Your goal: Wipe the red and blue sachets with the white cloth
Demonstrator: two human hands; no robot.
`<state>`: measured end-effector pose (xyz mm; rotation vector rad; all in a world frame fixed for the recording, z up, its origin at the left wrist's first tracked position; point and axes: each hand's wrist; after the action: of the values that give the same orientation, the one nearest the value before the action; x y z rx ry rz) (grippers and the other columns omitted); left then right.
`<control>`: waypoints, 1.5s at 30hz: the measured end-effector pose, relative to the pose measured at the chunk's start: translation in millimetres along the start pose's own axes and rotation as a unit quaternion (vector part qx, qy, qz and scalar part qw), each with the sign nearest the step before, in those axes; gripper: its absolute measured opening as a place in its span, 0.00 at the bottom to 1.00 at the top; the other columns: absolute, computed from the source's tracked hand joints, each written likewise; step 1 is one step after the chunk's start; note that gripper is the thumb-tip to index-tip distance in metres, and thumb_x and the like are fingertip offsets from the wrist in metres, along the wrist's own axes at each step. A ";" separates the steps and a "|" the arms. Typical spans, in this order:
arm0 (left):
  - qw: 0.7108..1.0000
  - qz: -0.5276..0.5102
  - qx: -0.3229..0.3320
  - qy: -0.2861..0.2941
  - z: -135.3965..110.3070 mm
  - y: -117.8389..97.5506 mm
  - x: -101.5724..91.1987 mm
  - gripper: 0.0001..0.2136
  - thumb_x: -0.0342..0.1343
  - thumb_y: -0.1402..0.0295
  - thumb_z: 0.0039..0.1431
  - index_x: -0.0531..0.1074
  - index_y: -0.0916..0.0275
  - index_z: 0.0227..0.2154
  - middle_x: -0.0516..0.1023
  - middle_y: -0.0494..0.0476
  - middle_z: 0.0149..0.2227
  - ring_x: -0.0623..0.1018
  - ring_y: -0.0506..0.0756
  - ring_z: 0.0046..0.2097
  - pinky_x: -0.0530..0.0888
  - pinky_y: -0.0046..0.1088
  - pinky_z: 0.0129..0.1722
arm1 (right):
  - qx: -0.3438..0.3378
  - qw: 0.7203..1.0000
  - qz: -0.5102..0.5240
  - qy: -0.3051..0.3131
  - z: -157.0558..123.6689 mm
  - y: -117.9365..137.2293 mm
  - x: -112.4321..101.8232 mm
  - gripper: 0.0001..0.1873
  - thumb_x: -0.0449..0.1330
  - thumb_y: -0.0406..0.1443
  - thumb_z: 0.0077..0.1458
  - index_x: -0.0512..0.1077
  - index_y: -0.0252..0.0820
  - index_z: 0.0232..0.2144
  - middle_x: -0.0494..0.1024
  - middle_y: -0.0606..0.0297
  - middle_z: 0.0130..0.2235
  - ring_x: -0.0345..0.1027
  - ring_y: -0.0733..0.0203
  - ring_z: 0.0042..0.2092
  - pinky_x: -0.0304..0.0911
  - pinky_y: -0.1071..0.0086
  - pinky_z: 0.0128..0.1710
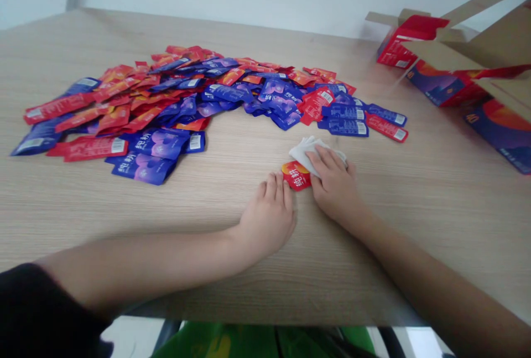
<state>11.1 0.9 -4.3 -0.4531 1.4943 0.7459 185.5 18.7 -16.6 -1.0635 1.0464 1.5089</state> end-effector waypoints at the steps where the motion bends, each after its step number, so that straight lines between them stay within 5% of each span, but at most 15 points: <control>1: 1.000 0.000 0.003 -0.001 0.0 0.2 -0.2 0.25 0.45 0.65 0.65 0.64 0.84 0.56 0.66 0.85 0.59 0.69 0.72 0.60 0.69 0.46 0.54 | -0.027 1.000 0.004 0.009 -3.1 6.8 -0.5 0.26 0.45 0.34 0.61 0.63 0.41 0.60 0.60 0.55 0.66 0.51 0.48 0.65 0.45 0.48 0.60; 5: 1.000 -0.001 0.009 0.005 0.0 0.5 -1.5 0.23 0.44 0.67 0.65 0.68 0.82 0.54 0.70 0.83 0.56 0.71 0.72 0.58 0.69 0.45 0.53 | -0.111 0.992 0.036 0.046 -6.9 17.7 -2.5 0.27 0.45 0.36 0.62 0.61 0.44 0.62 0.57 0.60 0.68 0.48 0.52 0.67 0.44 0.52 0.62; 11: 1.000 0.002 -0.009 0.012 -0.3 -1.6 -0.1 0.27 0.44 0.65 0.66 0.61 0.85 0.59 0.63 0.84 0.61 0.67 0.72 0.61 0.68 0.45 0.55 | 0.051 0.999 0.015 -0.008 5.2 -12.0 1.5 0.28 0.45 0.36 0.62 0.59 0.40 0.63 0.59 0.52 0.66 0.53 0.47 0.65 0.46 0.44 0.60; 18: 1.000 -0.016 -0.006 0.016 -0.3 -0.9 -1.1 0.23 0.45 0.67 0.65 0.67 0.82 0.55 0.69 0.83 0.57 0.70 0.71 0.59 0.68 0.45 0.54 | -0.119 0.991 0.048 0.049 -4.4 14.9 -1.3 0.28 0.46 0.36 0.62 0.60 0.43 0.63 0.56 0.60 0.68 0.47 0.54 0.67 0.44 0.53 0.64; 24: 1.000 -0.002 -0.019 0.017 -0.4 -2.2 2.1 0.27 0.43 0.64 0.66 0.61 0.84 0.59 0.63 0.82 0.61 0.66 0.71 0.62 0.68 0.44 0.56 | 0.064 0.998 0.007 -0.015 8.1 -18.8 3.6 0.28 0.45 0.36 0.62 0.58 0.39 0.64 0.59 0.51 0.66 0.52 0.47 0.66 0.46 0.45 0.61; 29: 1.000 0.001 -0.007 0.006 -0.4 -0.6 -0.6 0.23 0.45 0.66 0.64 0.68 0.80 0.54 0.69 0.80 0.57 0.71 0.69 0.59 0.69 0.44 0.54 | -0.112 0.993 0.028 0.039 -8.3 17.5 -0.7 0.28 0.45 0.35 0.62 0.59 0.42 0.64 0.54 0.58 0.68 0.46 0.52 0.68 0.44 0.52 0.63; 31: 1.000 0.004 -0.007 0.005 -0.6 -0.3 -0.9 0.22 0.45 0.66 0.64 0.68 0.79 0.54 0.70 0.80 0.57 0.71 0.69 0.59 0.69 0.44 0.54 | -0.131 0.989 0.039 0.055 -7.8 17.0 -2.2 0.29 0.46 0.35 0.61 0.58 0.42 0.64 0.53 0.60 0.69 0.46 0.53 0.68 0.44 0.53 0.63; 37: 1.000 -0.002 -0.015 0.007 -1.3 -1.7 2.1 0.27 0.43 0.64 0.66 0.60 0.84 0.59 0.62 0.84 0.61 0.67 0.71 0.61 0.68 0.45 0.55 | 0.049 0.999 0.014 -0.016 9.3 -25.6 5.2 0.29 0.45 0.37 0.62 0.57 0.40 0.64 0.59 0.52 0.66 0.53 0.47 0.65 0.47 0.45 0.60; 43: 1.000 -0.002 -0.016 0.014 -1.2 -1.3 -1.1 0.26 0.42 0.64 0.66 0.63 0.84 0.57 0.64 0.84 0.60 0.67 0.71 0.62 0.68 0.44 0.55 | -0.112 0.993 0.016 0.032 0.1 2.4 -2.9 0.28 0.47 0.34 0.60 0.62 0.42 0.62 0.58 0.56 0.67 0.50 0.50 0.66 0.46 0.51 0.61; 45: 1.000 -0.002 -0.016 0.013 -1.1 -1.1 -1.6 0.26 0.42 0.64 0.66 0.63 0.84 0.58 0.64 0.83 0.60 0.67 0.71 0.62 0.68 0.44 0.56 | -0.107 0.993 0.023 0.040 3.0 -1.0 -4.5 0.28 0.46 0.34 0.60 0.62 0.42 0.62 0.59 0.58 0.67 0.51 0.51 0.66 0.47 0.53 0.61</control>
<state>11.2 -0.9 -2.9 -0.4914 1.5076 0.7630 186.7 20.7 -11.6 -1.2656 0.9863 1.6541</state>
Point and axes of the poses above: each hand's wrist, its own z-axis towards the middle knuckle, its own x-axis out of the palm, y = z × x
